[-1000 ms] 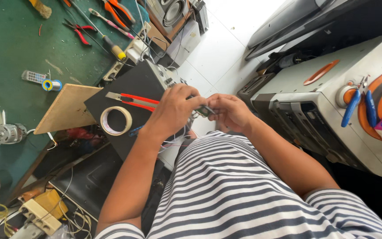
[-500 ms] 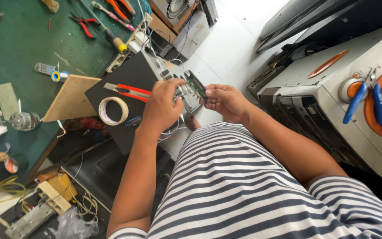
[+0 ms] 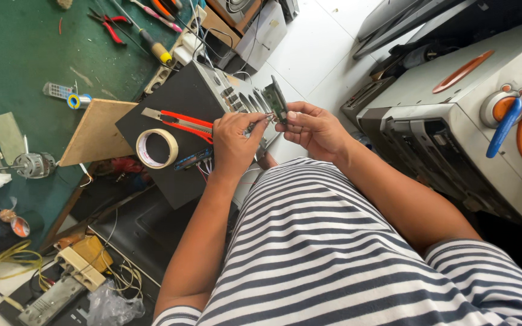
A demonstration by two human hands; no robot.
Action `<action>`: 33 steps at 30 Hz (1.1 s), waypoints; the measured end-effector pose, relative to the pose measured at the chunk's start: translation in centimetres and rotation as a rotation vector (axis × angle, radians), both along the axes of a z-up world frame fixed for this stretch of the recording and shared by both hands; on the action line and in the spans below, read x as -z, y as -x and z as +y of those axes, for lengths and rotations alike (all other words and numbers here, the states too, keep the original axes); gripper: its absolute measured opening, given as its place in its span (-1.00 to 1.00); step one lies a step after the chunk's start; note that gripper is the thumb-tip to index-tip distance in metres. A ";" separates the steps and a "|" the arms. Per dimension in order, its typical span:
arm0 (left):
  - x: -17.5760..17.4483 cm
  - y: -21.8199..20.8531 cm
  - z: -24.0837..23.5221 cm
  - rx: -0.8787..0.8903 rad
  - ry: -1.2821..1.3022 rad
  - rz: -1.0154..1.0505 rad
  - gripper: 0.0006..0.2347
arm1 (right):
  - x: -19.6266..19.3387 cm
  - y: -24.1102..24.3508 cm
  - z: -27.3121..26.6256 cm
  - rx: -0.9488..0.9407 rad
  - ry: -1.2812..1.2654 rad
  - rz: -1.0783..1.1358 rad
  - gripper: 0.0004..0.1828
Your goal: The person strips the insulation from wires using wire strippers and connects them to a small circuit board. They then use a multimeter to test the electrical connections on the board.
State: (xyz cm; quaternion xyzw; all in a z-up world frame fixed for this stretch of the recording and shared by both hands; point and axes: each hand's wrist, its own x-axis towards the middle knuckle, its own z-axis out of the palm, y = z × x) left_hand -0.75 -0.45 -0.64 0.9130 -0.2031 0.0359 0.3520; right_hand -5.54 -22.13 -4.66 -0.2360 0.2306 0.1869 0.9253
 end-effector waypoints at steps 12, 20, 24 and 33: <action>-1.9 0.4 0.2 -0.006 0.134 0.002 -0.93 | -2.5 0.4 2.0 0.151 -0.001 0.029 -0.73; -1.7 0.8 0.5 -0.006 0.137 0.056 -0.91 | -3.3 1.1 3.1 0.152 0.059 0.014 -0.71; -1.5 0.9 0.8 0.019 0.127 0.086 -0.91 | -3.1 1.6 3.5 0.161 0.074 0.004 -0.71; -0.5 1.1 1.3 0.044 0.111 0.092 -0.87 | -3.6 2.1 3.7 0.163 0.085 -0.007 -0.71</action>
